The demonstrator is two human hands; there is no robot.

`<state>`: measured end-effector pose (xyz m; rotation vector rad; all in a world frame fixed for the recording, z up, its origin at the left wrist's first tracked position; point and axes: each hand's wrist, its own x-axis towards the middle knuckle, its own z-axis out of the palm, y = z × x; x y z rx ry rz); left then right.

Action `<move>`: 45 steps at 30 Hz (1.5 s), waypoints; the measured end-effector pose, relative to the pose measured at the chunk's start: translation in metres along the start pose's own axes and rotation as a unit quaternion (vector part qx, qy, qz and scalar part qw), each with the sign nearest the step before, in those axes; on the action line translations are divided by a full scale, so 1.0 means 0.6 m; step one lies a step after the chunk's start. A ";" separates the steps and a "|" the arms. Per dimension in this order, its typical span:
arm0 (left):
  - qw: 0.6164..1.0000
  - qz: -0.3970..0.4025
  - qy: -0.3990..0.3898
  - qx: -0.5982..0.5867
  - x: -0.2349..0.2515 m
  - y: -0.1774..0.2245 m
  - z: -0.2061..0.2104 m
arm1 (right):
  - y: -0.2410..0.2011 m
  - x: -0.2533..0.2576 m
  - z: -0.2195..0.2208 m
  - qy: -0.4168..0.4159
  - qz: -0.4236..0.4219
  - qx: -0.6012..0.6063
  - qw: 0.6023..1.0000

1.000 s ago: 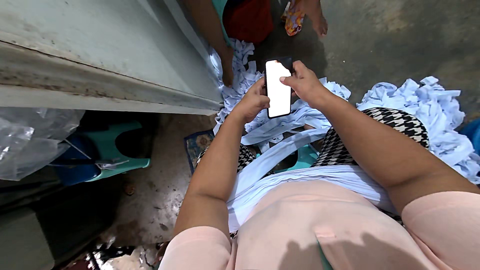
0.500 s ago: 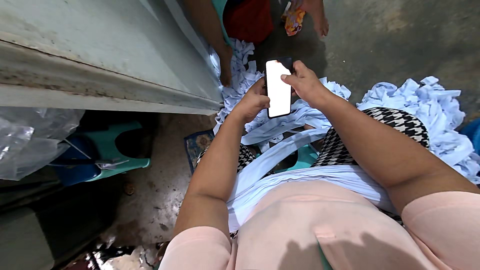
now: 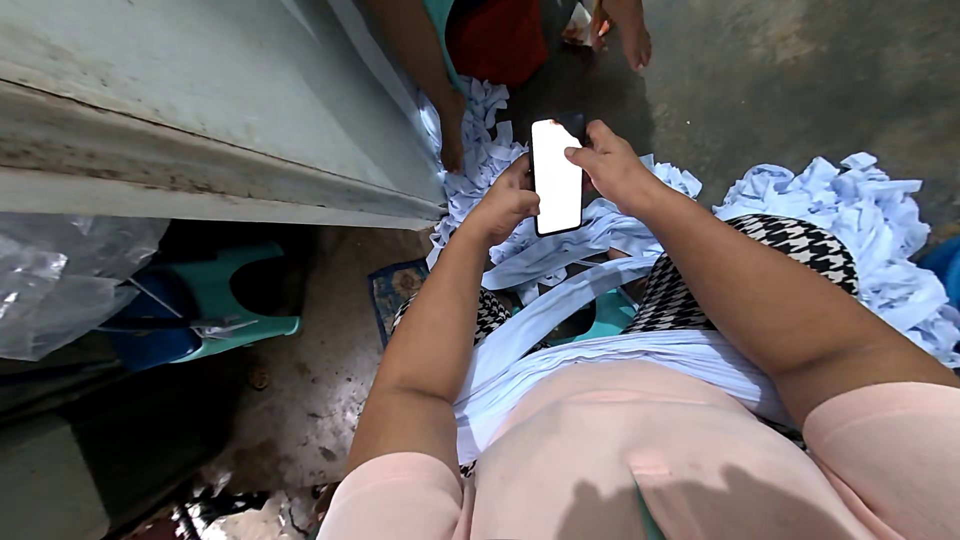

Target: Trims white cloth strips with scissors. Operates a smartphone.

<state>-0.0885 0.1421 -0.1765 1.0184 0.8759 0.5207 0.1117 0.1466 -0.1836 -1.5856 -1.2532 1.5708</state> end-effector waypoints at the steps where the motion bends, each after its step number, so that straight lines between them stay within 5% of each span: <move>1: 1.000 0.001 -0.001 -0.001 0.000 0.000 0.000 | -0.001 0.000 0.000 0.000 0.003 0.000 1.000; 38: 1.000 -0.007 0.013 -0.001 0.000 0.003 0.000 | -0.010 -0.008 -0.005 0.006 0.007 0.043 0.999; 45: 0.991 -0.073 0.102 -0.040 0.003 0.010 0.009 | -0.008 -0.007 -0.004 -0.009 0.020 0.040 0.999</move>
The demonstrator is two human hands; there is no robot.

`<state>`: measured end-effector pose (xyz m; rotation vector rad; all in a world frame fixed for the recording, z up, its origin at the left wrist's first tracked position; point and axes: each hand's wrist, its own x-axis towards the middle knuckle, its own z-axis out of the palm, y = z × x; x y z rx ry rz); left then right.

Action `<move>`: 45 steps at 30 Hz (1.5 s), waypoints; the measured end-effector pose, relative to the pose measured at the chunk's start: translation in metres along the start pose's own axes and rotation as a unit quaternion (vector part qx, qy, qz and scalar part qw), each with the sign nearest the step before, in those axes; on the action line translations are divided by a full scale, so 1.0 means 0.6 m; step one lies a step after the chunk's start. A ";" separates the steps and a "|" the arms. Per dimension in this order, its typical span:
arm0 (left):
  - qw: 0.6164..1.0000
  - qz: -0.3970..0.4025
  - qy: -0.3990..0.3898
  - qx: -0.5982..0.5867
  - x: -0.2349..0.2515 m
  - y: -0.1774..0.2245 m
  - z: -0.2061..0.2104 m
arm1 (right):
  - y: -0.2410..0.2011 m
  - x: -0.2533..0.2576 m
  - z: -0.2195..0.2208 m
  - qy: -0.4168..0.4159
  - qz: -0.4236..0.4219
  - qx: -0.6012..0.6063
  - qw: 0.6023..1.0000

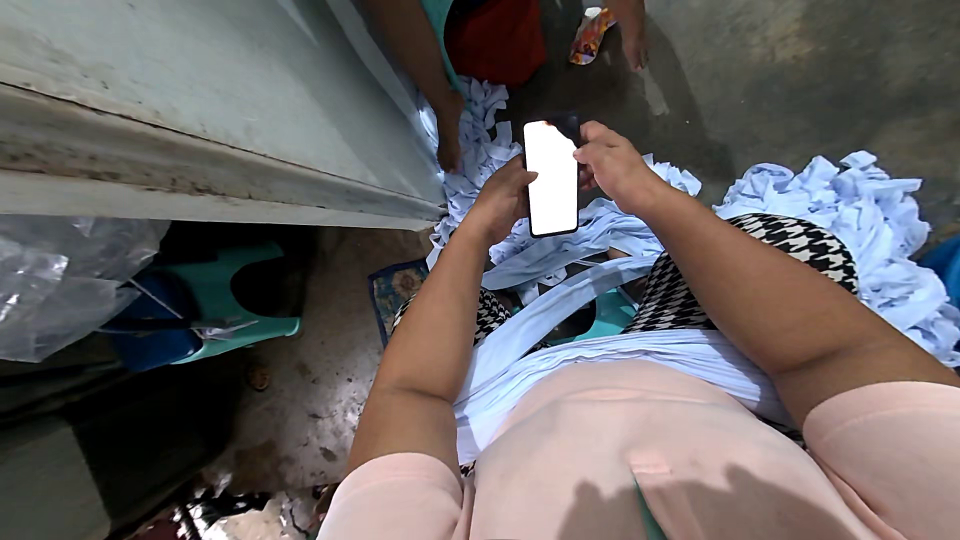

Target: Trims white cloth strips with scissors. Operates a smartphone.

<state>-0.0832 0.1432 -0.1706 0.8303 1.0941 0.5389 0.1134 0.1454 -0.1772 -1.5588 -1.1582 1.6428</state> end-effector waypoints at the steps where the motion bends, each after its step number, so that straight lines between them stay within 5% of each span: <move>1: 1.000 -0.007 0.013 0.003 -0.001 0.001 0.001 | 0.001 0.000 0.000 -0.006 -0.003 -0.002 1.000; 10: 1.000 -0.004 0.016 -0.004 -0.001 0.002 0.003 | 0.001 -0.001 0.002 -0.009 -0.009 -0.013 1.000; 20: 0.997 0.010 -0.072 0.017 -0.002 -0.001 0.002 | 0.016 -0.005 0.019 0.034 -0.033 -0.162 0.986; 45: 0.998 0.018 -0.066 0.006 -0.002 -0.001 0.001 | 0.011 0.002 0.012 0.022 -0.021 -0.111 0.993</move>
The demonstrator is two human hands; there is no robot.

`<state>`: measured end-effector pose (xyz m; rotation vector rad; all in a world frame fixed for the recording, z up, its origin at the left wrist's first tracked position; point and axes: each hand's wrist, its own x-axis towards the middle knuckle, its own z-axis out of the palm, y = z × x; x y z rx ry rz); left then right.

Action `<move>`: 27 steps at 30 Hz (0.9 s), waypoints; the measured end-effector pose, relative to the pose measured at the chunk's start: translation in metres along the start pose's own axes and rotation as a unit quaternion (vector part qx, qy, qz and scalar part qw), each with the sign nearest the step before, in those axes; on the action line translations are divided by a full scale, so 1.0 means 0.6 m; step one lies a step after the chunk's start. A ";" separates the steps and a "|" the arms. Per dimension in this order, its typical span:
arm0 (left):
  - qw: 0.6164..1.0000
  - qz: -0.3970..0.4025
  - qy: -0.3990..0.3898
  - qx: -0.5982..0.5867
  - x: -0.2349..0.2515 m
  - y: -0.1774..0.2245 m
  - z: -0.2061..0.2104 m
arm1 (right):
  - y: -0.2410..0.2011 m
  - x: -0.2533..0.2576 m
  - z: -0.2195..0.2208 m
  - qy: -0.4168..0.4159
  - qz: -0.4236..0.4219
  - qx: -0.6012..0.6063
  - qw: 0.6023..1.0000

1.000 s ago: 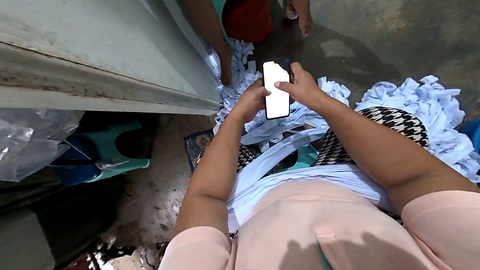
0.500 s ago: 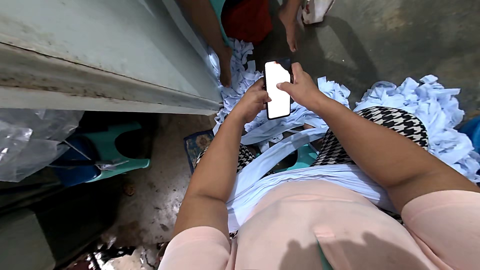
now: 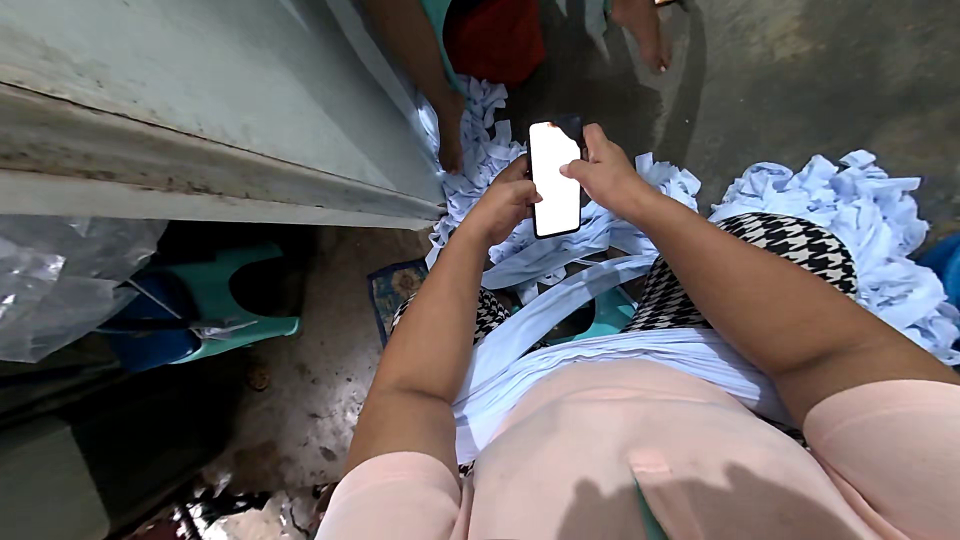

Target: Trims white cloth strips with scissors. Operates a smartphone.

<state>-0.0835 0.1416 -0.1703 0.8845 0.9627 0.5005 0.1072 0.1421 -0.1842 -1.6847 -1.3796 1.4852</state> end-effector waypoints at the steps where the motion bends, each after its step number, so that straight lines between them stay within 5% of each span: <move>1: 1.000 0.000 -0.001 0.001 0.000 0.000 0.000 | 0.001 0.001 0.000 -0.001 -0.001 0.003 1.000; 27: 1.000 0.012 -0.006 -0.009 -0.003 0.004 -0.006 | -0.003 0.000 -0.013 -0.021 -0.012 0.050 0.998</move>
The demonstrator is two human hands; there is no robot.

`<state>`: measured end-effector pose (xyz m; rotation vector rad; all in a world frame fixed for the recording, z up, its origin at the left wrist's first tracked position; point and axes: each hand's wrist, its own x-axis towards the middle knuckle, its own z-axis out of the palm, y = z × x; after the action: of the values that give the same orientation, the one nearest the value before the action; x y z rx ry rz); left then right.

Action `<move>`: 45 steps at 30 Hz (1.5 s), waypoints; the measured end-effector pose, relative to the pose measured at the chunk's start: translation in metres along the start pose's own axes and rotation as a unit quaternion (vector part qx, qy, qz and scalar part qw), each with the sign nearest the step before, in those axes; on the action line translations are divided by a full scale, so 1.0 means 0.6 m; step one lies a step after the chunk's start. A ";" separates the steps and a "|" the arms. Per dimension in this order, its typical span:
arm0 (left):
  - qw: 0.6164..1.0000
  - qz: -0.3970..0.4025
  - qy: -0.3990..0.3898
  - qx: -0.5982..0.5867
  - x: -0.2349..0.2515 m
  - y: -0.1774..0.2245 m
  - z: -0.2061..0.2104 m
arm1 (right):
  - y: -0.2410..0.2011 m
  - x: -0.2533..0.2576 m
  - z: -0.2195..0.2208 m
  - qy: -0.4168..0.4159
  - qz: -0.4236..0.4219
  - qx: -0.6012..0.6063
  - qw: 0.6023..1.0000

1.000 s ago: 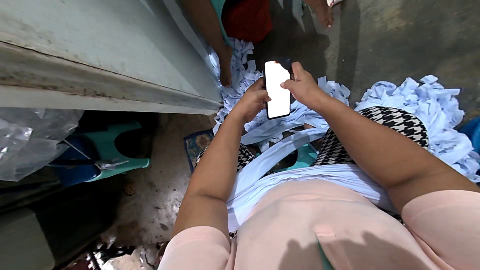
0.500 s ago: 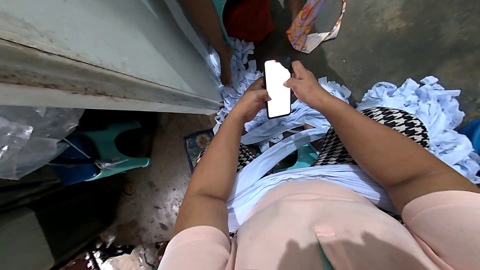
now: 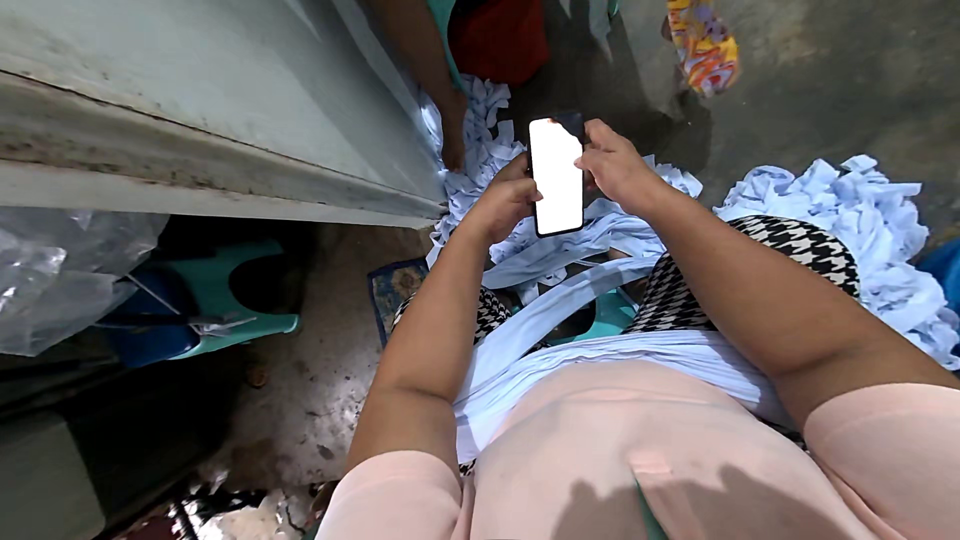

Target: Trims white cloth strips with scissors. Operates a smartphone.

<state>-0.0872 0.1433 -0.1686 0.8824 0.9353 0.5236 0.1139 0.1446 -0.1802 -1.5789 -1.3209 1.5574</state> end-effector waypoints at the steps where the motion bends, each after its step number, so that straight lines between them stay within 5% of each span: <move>1: 1.000 0.000 0.001 0.001 0.000 0.000 0.000 | -0.001 -0.001 -0.001 -0.003 0.001 0.004 1.000; 13: 1.000 0.002 0.015 -0.016 -0.001 0.003 -0.002 | -0.012 -0.003 -0.013 -0.046 -0.006 0.081 0.996; 45: 0.998 -0.023 0.026 0.054 0.005 -0.010 -0.012 | 0.003 -0.004 0.006 -0.049 0.021 0.054 0.997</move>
<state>-0.0920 0.1451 -0.1770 0.9459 1.0375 0.4622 0.1114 0.1408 -0.1815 -1.4888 -1.2391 1.7214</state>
